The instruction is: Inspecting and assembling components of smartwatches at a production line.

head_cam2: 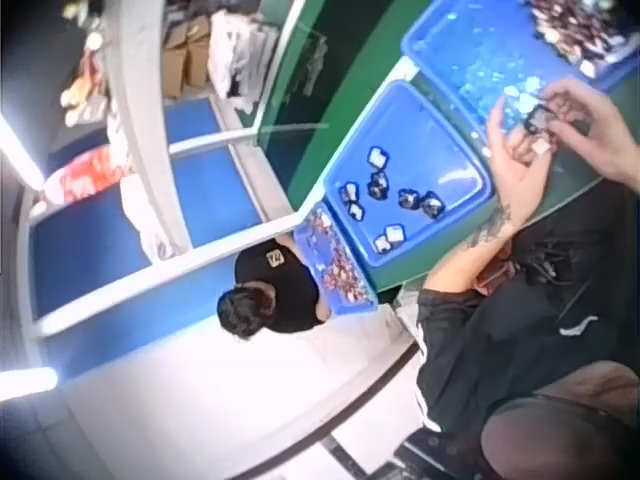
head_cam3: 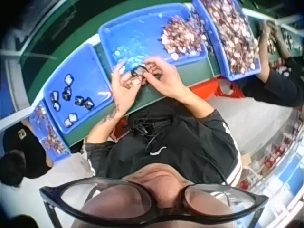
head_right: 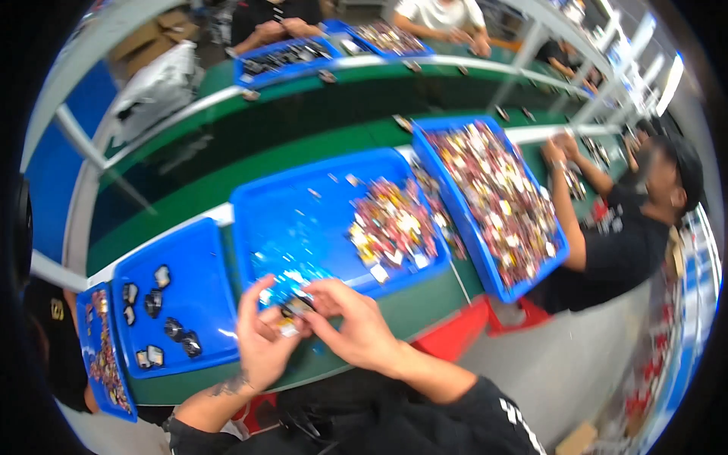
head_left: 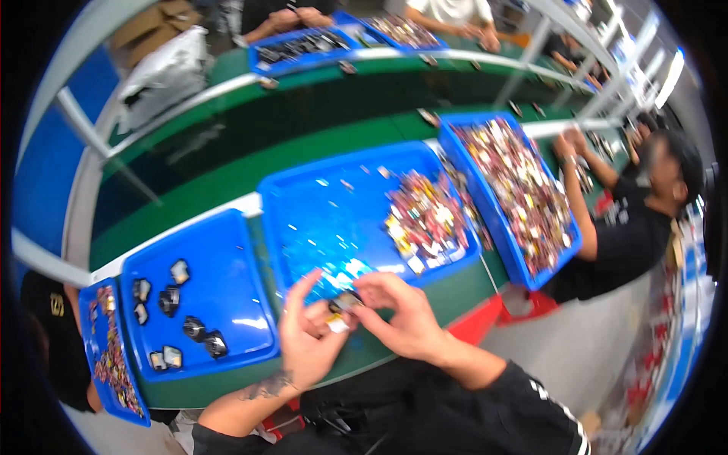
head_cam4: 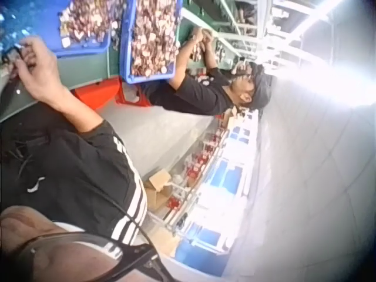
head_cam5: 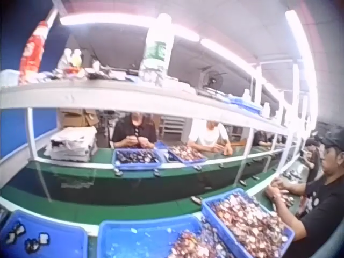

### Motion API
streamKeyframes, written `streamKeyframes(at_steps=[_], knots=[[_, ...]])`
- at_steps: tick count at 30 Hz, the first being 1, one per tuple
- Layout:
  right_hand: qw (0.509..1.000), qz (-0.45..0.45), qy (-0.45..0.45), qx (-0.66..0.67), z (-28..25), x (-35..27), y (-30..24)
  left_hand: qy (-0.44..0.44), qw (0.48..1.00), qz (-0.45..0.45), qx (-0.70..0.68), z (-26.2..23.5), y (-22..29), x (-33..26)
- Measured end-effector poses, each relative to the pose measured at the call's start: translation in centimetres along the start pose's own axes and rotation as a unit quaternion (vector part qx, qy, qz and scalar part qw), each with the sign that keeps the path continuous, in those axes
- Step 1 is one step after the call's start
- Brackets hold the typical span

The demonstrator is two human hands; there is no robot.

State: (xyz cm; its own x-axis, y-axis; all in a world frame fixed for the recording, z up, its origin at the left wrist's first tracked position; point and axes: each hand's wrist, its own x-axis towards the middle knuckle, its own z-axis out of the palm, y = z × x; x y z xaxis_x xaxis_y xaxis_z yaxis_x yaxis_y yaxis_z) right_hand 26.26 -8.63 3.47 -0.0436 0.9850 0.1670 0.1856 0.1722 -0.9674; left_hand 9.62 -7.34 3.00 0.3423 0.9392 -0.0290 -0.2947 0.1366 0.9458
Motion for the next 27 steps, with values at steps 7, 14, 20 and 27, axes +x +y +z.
streamKeyframes(at_steps=[7, 14, 20, 27], knots=[[0.992, -0.114, -0.027, 0.054, -5.2, 9.1, -12.0, -0.068, 0.941, 0.230, 0.238, 0.2, -1.5, -0.7], [0.957, -0.281, 0.029, -0.061, -1.8, 28.1, -31.0, -0.084, 0.601, 0.536, 0.587, -2.6, -4.1, -0.4], [0.941, -0.275, 0.045, -0.192, 5.4, 36.9, -35.1, -0.148, 0.690, 0.476, 0.525, -1.7, -3.7, -0.5], [0.900, -0.209, -0.033, -0.381, 8.9, 38.3, -36.2, -0.202, 0.699, 0.488, 0.482, -1.0, -2.1, -0.6]])
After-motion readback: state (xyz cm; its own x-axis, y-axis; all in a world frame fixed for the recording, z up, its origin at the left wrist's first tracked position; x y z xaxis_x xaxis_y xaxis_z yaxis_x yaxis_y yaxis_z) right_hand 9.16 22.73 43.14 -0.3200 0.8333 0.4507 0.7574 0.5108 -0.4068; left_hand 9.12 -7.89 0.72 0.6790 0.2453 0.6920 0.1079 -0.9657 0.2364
